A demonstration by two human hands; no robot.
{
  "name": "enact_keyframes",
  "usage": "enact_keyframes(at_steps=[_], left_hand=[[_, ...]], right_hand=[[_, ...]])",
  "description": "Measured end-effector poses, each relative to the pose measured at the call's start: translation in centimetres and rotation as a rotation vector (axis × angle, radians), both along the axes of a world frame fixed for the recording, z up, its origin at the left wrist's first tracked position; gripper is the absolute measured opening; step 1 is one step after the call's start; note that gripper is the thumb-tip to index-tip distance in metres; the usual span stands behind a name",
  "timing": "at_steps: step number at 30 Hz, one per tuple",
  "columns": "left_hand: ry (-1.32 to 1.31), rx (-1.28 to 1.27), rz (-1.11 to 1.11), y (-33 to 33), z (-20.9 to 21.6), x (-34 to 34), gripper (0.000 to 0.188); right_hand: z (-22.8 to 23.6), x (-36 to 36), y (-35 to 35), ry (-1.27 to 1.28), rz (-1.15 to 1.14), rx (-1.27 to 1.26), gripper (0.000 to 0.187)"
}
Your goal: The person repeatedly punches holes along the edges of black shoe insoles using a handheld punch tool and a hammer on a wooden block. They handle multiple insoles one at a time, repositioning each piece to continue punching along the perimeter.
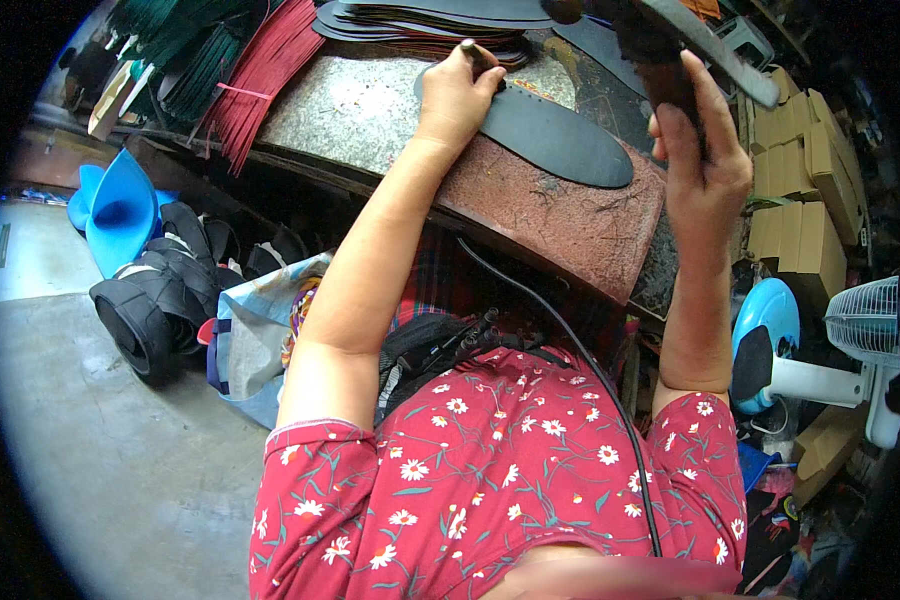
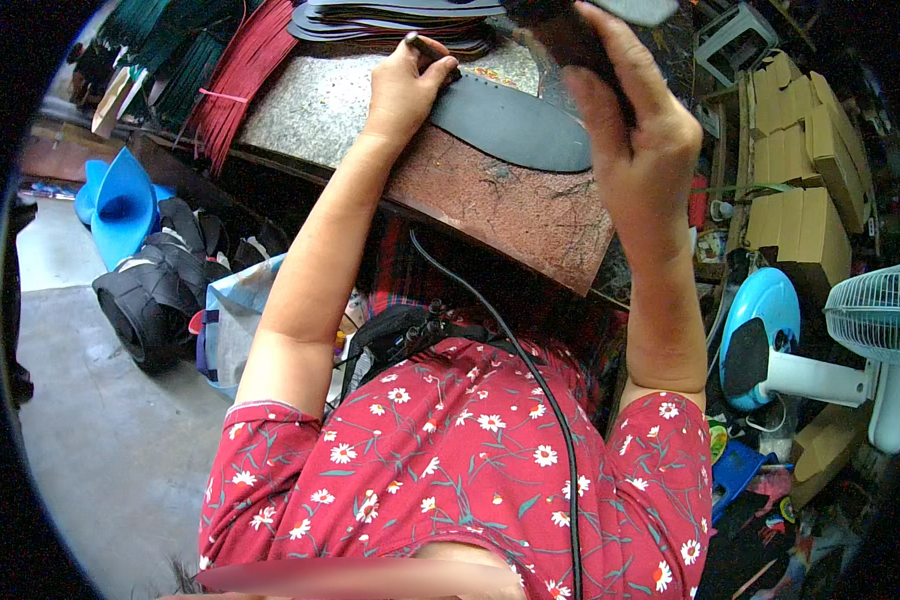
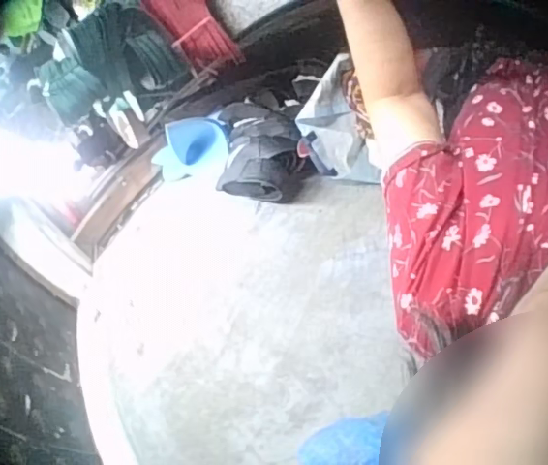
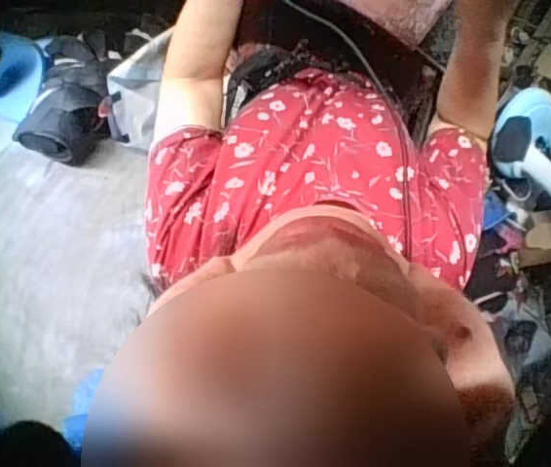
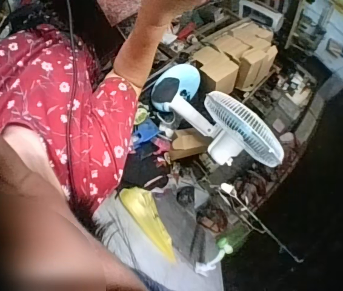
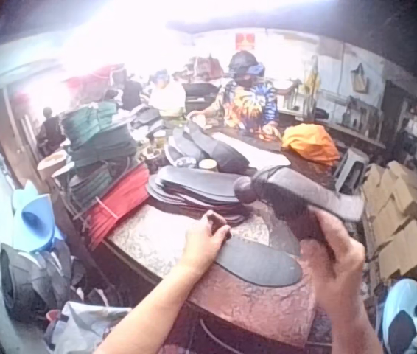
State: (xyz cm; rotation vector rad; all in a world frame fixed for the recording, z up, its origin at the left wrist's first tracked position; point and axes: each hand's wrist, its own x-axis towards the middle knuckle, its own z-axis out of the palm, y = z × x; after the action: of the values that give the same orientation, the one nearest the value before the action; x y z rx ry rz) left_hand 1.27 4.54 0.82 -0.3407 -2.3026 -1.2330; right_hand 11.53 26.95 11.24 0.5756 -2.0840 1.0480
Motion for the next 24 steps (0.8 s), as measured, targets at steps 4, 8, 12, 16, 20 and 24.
enact_keyframes(at_steps=[4, 8, 12, 16, 20, 24], left_hand=[[0.218, -0.362, 0.052, 1.3, 0.1, 0.7, 0.022], [-0.199, 0.57, -0.087, 0.8, -0.1, -0.1, 0.015], [-0.215, 0.316, -0.116, 0.4, -0.1, -0.2, 0.01], [0.042, -0.089, -0.03, 1.3, 0.3, 0.6, 0.018], [0.17, -0.305, -0.003, 2.2, 0.2, 0.9, 0.017], [-0.266, 0.555, -0.203, 1.3, -0.1, 0.0, 0.01]], right_hand=[[-2.5, -1.1, -1.1, -0.301, -0.121, 0.265, 0.036], [-3.0, -1.4, 1.1, -0.213, -0.123, 0.22, 0.038], [-1.5, -0.6, 2.0, -0.196, -0.07, 0.096, 0.04], [-1.9, -0.4, 1.0, -0.059, 0.022, 0.032, 0.038], [-3.3, -0.8, 1.4, -0.193, -0.151, 0.222, 0.036], [-2.2, -0.2, 3.1, -0.31, -0.137, 0.138, 0.037]])
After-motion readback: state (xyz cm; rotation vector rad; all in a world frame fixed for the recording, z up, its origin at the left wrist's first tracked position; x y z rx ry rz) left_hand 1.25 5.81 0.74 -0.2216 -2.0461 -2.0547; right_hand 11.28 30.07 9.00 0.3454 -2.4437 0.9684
